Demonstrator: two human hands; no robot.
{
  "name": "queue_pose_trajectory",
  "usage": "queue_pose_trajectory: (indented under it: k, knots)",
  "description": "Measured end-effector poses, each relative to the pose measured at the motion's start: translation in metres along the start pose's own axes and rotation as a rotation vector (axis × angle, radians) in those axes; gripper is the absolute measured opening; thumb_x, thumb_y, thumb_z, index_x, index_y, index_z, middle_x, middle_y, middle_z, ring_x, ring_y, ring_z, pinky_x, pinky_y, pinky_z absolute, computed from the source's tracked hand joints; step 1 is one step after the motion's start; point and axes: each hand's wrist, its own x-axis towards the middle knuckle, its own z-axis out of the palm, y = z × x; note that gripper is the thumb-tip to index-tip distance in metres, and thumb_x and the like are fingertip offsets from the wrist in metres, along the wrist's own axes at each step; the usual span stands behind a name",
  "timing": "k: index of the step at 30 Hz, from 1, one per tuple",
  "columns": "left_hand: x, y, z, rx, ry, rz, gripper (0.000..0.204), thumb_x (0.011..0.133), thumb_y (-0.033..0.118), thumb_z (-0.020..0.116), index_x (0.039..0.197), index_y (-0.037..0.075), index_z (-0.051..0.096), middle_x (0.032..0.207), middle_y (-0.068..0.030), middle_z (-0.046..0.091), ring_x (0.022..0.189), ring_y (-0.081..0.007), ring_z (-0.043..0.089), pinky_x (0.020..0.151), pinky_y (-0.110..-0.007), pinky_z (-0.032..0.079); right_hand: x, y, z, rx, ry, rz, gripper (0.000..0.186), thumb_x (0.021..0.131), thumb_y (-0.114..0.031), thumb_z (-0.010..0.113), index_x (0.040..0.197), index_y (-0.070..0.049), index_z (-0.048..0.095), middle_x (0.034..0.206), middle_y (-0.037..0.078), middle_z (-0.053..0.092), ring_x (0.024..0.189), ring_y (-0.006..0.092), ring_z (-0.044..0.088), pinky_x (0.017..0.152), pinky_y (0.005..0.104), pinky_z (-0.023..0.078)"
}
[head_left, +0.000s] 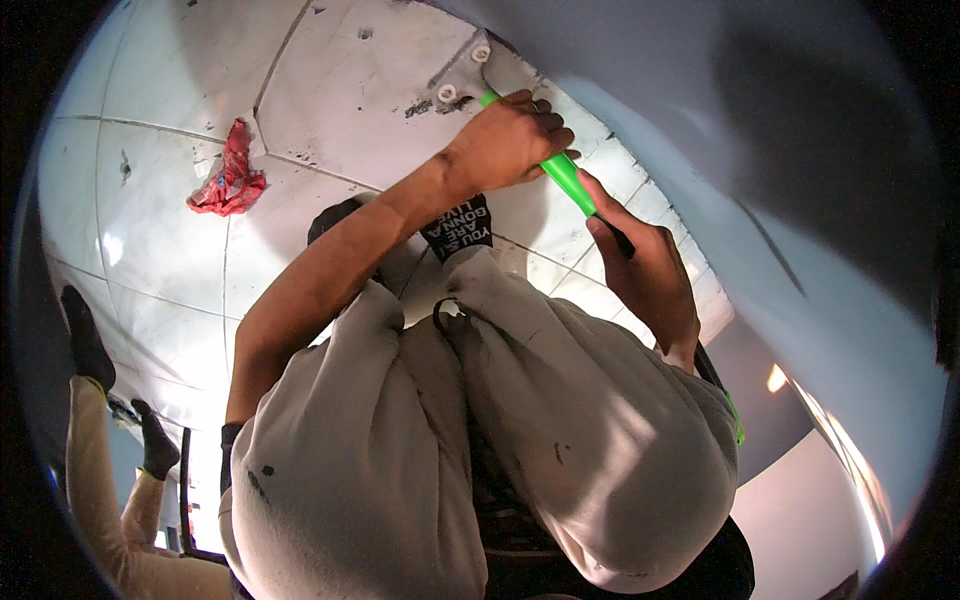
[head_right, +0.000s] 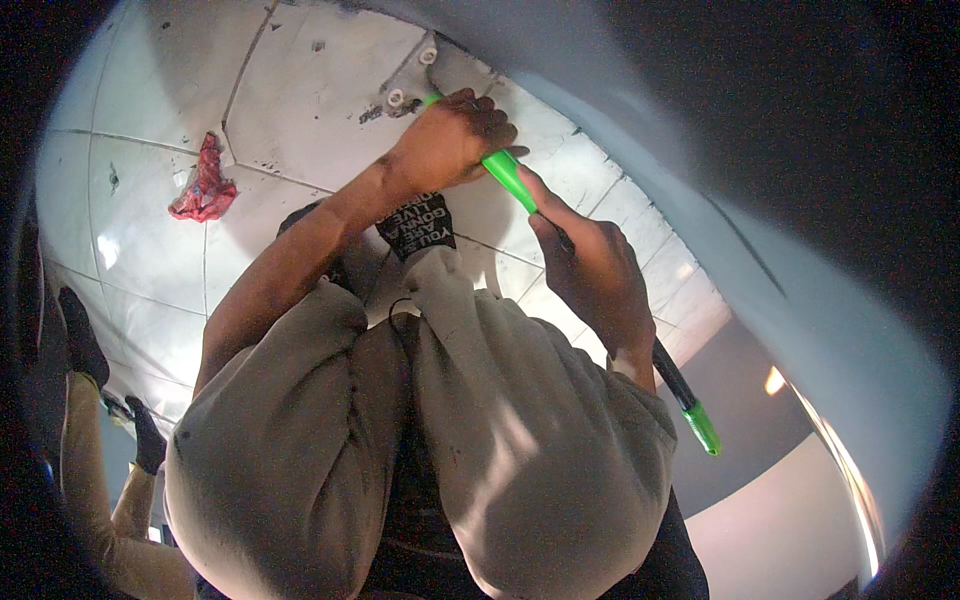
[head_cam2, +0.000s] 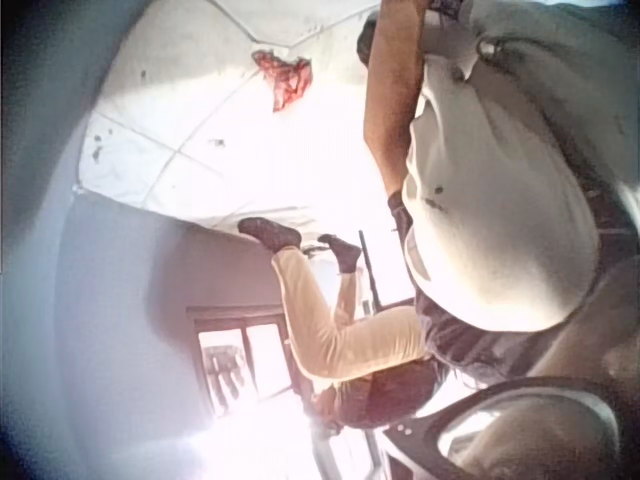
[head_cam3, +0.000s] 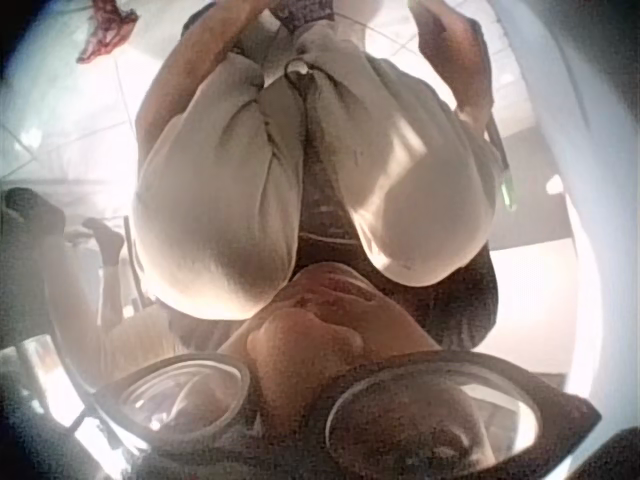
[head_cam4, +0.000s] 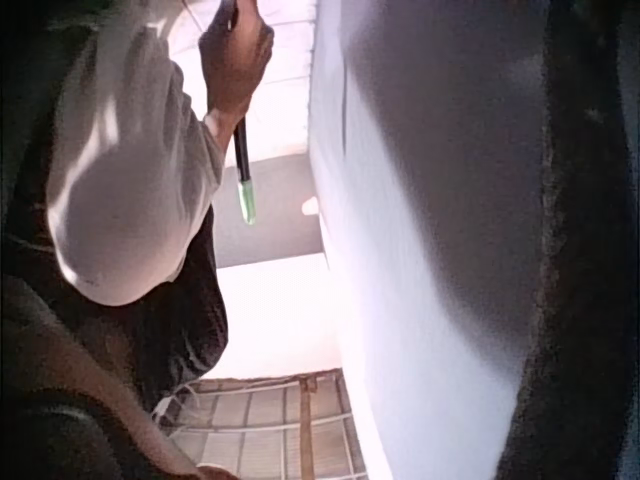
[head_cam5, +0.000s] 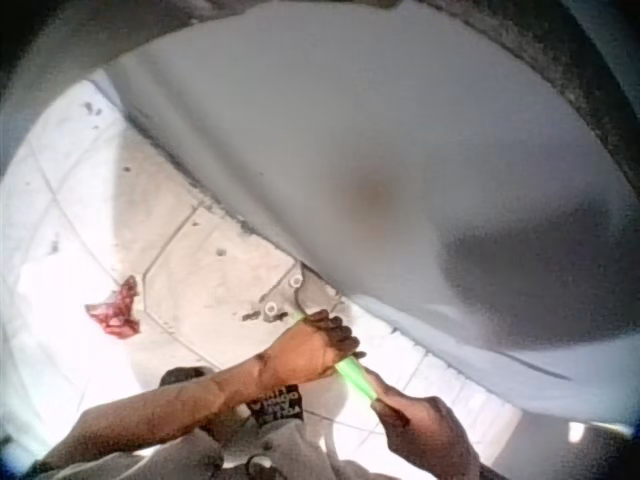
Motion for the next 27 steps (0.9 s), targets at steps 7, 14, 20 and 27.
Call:
queue_pose_trajectory:
  k: [7,14,20,27]
  knots:
    - [-0.025,-0.034,-0.033,0.054,0.013,-0.108,0.025,0.085,0.030,0.075,0.104,0.015,0.073,0.095,-0.0057,0.070,0.090,-0.0282,0.068,0.083,-0.044,0.053,0.030,-0.040,0.002,-0.049,-0.073,-0.048,0.047,0.102,-0.020,0.060,0.147,-0.031,0.056,0.073,0.023,0.063,0.065,0.0431,0.064,0.063,0.0467,0.051]
    - [-0.027,-0.042,-0.037,0.078,0.133,-0.086,0.030,0.092,0.036,0.071,0.080,0.009,0.069,0.076,-0.0085,0.070,0.073,-0.0320,0.069,0.071,-0.043,0.056,0.033,-0.052,0.002,-0.113,-0.060,-0.092,0.049,0.102,-0.015,0.060,0.149,-0.026,0.053,0.102,0.027,0.065,0.061,0.0337,0.038,0.061,0.0338,0.050]
    - [-0.028,-0.050,-0.041,0.074,0.117,-0.133,0.024,0.083,0.037,0.075,0.095,0.016,0.075,0.086,-0.0069,0.071,0.079,-0.0296,0.069,0.071,-0.044,0.055,0.033,-0.051,0.009,-0.093,0.054,-0.243,0.048,0.103,-0.016,0.060,0.149,-0.028,0.053,0.093,0.028,0.061,0.071,0.0440,0.037,0.062,0.0367,0.049]
    - [-0.032,-0.036,-0.036,0.026,0.221,-0.149,0.022,0.086,0.037,0.073,0.087,0.014,0.074,0.076,-0.0077,0.071,0.072,-0.0311,0.070,0.067,-0.044,0.055,0.026,-0.070,-0.001,-0.211,-0.036,-0.098,0.045,0.102,-0.025,0.057,0.146,-0.031,0.055,0.090,0.026,0.070,0.086,0.0485,0.067,0.077,0.0568,0.054]
